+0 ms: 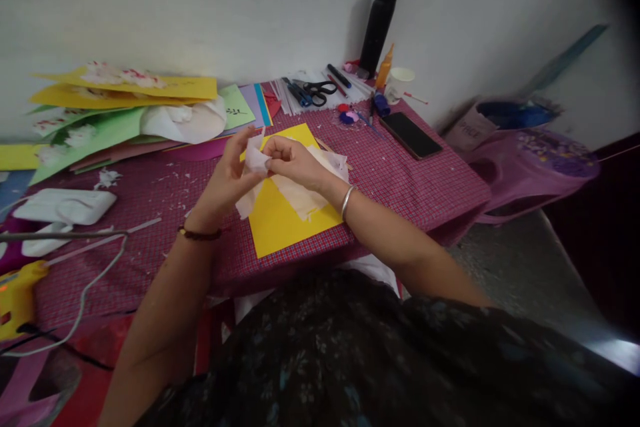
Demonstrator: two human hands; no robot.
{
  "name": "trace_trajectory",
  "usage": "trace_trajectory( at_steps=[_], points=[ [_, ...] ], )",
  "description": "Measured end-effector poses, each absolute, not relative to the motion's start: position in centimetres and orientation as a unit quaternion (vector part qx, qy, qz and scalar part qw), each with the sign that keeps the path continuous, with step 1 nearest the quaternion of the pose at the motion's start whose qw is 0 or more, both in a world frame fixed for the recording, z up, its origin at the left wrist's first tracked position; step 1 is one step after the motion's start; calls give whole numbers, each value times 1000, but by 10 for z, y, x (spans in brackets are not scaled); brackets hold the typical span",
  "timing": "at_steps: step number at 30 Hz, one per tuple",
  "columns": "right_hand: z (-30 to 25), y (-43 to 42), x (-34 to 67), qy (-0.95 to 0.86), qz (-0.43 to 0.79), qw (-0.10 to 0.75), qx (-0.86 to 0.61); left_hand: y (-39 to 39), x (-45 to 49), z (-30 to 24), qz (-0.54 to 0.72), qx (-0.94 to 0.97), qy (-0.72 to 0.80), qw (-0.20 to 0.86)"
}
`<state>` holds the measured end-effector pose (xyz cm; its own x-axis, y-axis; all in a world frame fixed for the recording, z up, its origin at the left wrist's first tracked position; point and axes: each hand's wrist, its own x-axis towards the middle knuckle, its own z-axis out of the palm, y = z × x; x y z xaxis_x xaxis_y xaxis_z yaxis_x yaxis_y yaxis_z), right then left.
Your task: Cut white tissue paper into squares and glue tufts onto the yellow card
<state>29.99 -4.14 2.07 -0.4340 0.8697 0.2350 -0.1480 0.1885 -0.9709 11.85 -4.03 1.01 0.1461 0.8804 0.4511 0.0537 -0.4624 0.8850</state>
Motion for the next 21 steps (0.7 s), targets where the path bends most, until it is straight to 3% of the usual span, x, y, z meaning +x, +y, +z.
trace_trajectory(
  at_steps=[6,13,17,21],
  points=[
    [16,-40,305,-537,640,477,-274,-17,104,-5,565,465,395,555],
    [11,-31,311,-473,678,514,-229,-35,121,2,473,490,316,661],
    [12,-26,315,-455,651,553,-252,-40,117,11,494,483,312,652],
    [12,-25,321,-484,609,552,-300,-44,117,14,597,479,362,531]
  ],
)
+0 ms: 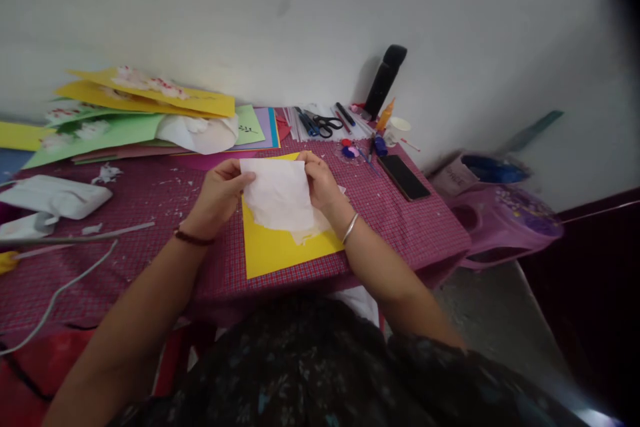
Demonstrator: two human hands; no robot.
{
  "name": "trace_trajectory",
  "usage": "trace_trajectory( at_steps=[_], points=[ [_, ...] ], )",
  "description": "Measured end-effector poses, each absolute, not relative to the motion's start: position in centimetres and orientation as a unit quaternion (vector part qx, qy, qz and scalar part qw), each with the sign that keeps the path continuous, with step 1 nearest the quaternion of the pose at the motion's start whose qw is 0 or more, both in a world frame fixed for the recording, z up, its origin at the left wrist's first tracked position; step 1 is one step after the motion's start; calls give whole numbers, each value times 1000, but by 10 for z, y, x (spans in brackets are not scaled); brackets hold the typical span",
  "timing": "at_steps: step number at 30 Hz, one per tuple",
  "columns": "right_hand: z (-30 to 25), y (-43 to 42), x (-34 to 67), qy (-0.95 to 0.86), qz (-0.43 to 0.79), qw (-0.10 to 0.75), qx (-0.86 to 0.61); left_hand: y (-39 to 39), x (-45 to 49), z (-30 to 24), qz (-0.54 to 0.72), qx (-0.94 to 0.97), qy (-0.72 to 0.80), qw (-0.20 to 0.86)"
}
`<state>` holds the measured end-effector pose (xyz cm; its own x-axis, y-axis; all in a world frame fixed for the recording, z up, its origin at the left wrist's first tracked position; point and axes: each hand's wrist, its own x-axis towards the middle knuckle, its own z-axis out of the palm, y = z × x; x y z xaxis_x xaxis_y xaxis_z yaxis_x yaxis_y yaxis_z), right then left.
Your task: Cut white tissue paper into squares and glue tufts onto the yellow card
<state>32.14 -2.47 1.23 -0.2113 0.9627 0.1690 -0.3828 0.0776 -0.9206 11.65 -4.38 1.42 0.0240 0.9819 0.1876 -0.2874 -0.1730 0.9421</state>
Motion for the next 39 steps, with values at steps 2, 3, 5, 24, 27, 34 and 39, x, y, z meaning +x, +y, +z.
trace_trajectory(
  at_steps=[2,3,5,24,27,34,39],
  points=[
    [11,-24,322,-521,574,548,-315,-49,121,15,637,488,390,451],
    [11,-24,321,-544,549,547,-321,-52,123,16,647,500,410,404],
    [11,-25,319,-586,478,562,-335,-57,126,18,649,540,450,291],
    [15,-57,289,-638,467,519,-325,-77,124,26,430,782,424,-155],
    [15,-57,293,-646,446,521,-336,-78,129,28,430,792,424,-96],
    [9,-45,295,-655,429,504,-364,-82,137,34,460,677,458,347],
    [42,-79,305,-690,390,536,-290,-68,131,28,528,569,441,450]
  ],
)
